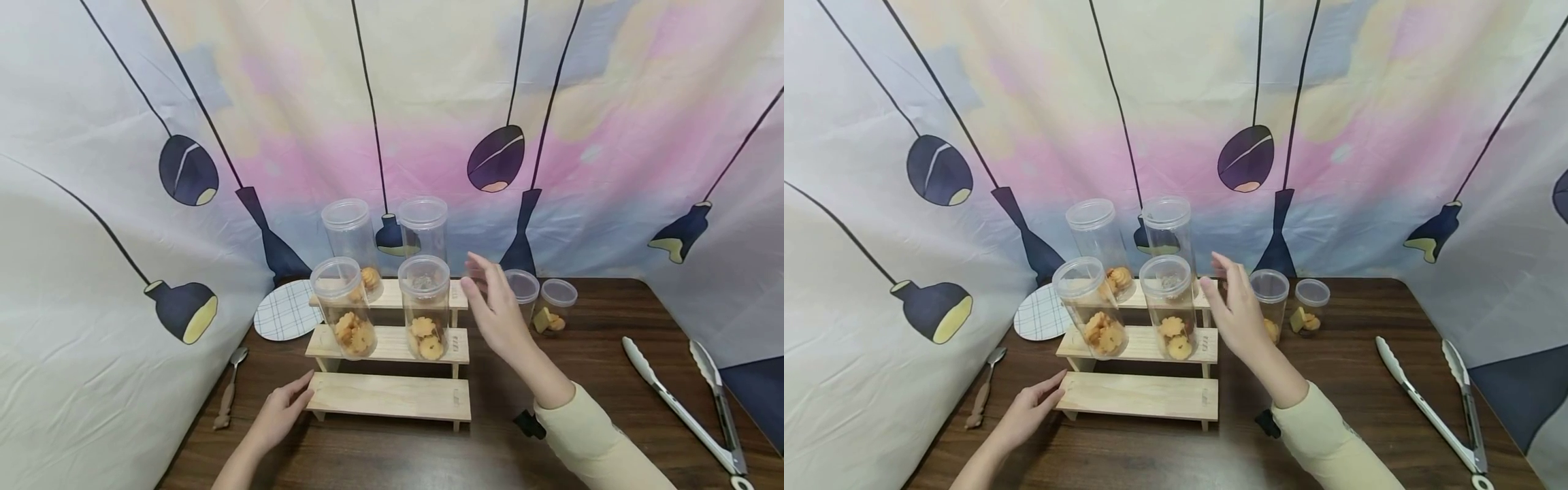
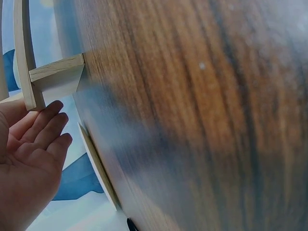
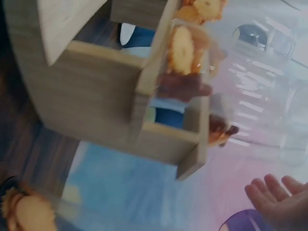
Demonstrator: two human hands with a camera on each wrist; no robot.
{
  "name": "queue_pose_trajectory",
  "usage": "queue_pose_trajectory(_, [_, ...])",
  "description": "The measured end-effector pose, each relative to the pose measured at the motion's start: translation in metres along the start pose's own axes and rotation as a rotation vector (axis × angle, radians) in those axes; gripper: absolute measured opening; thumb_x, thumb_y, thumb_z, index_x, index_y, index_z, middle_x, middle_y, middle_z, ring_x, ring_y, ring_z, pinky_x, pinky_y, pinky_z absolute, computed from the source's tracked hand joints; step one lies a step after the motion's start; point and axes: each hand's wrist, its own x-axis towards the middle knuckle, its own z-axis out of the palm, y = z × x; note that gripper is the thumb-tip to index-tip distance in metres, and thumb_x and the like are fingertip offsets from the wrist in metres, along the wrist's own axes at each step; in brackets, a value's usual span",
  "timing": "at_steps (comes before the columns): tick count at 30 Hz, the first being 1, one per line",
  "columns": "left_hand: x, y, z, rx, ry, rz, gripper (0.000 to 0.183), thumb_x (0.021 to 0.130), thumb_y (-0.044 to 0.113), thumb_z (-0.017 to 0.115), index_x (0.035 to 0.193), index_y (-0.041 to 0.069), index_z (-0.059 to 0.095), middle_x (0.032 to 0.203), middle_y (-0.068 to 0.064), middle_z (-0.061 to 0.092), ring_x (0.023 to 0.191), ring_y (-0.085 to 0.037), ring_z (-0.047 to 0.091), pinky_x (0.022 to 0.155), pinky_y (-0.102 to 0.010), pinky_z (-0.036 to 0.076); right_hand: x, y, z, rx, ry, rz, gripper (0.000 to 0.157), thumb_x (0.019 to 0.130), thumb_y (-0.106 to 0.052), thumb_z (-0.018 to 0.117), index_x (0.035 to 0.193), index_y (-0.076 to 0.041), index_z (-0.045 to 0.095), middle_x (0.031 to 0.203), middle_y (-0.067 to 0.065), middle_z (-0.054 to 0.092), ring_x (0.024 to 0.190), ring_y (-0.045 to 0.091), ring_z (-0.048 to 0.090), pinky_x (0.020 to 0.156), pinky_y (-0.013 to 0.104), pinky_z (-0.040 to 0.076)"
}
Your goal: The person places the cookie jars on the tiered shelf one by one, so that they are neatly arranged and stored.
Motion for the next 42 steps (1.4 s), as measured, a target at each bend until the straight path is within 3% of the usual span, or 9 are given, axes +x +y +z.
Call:
queue_pose_trajectory(4, [-0.001,-0.001,0.0,0.007,0.007,0.003,0.043,0.099,0.02,0.057,0.135,-0.003,0.053,0.133,-0.019,0.053,0.122,-0.033,0.049,0.1,-0.05,0.039,-0.005,0.011,-0.01,-0.068,0.056,0.08,0.047,0.104,-0.033,0.043,0.144,-0.009,0.041,0.13,0.013,0.047,0.119,0.029,0.047,0.097,0.048,0.042])
queue_pose_trajectory(11, [0.0,0.0,0.0,0.006,0.006,0.008,0.043,0.098,0.02,0.057,0.135,-0.003,0.053,0.133,-0.019,0.054,0.122,-0.033,0.049,0.1,-0.05,0.039,-0.011,0.034,-0.027,-0.176,0.128,0.148,0.053,0.1,-0.038,0.051,0.144,-0.01,0.042,0.136,0.016,0.041,0.111,0.035,0.042,0.084,0.05,0.04])
queue_pose_trajectory(18, [0.0,0.002,-0.001,0.002,0.008,0.004,0.043,0.099,0.018,0.057,0.135,-0.003,0.052,0.133,-0.02,0.053,0.123,-0.033,0.049,0.1,-0.05,0.038,-0.016,0.053,-0.034,-0.262,0.124,0.165,0.061,0.096,-0.037,0.058,0.145,-0.006,0.038,0.143,0.02,0.031,0.127,0.041,0.03,0.093,0.063,0.031])
queue_pose_trajectory(30, [0.0,0.004,-0.001,-0.004,0.0,0.002,0.043,0.099,0.017,0.057,0.136,-0.005,0.052,0.134,-0.02,0.052,0.123,-0.034,0.048,0.101,-0.05,0.038,-0.024,0.077,-0.046,-0.356,0.132,0.235,0.08,0.089,-0.041,0.068,0.146,0.002,0.031,0.143,0.026,0.03,0.13,0.048,0.027,0.096,0.065,0.031])
queue_pose_trajectory(35, [-0.001,0.006,-0.002,-0.003,0.004,0.015,0.042,0.099,0.017,0.057,0.135,-0.005,0.052,0.133,-0.022,0.053,0.123,-0.035,0.049,0.1,-0.051,0.038,-0.03,0.081,-0.048,-0.369,0.091,0.283,0.09,0.088,-0.043,0.069,0.149,0.003,0.022,0.141,0.031,0.029,0.11,0.044,0.04,0.083,0.058,0.038])
queue_pose_trajectory(39, [-0.002,0.006,-0.001,0.001,0.007,0.021,0.042,0.099,0.017,0.057,0.134,-0.005,0.053,0.132,-0.022,0.053,0.122,-0.036,0.049,0.1,-0.052,0.038,-0.034,0.083,-0.049,-0.376,0.062,0.323,0.094,0.088,-0.045,0.069,0.15,0.004,0.018,0.139,0.033,0.03,0.093,0.038,0.042,0.075,0.054,0.04])
queue_pose_trajectory(42, [-0.001,0.004,-0.001,0.001,0.006,0.01,0.043,0.099,0.018,0.057,0.135,-0.004,0.053,0.133,-0.02,0.053,0.122,-0.034,0.049,0.1,-0.051,0.038,-0.036,0.085,-0.049,-0.377,0.049,0.356,0.095,0.088,-0.047,0.068,0.15,0.005,0.017,0.133,0.033,0.035,0.095,0.039,0.045,0.073,0.052,0.041])
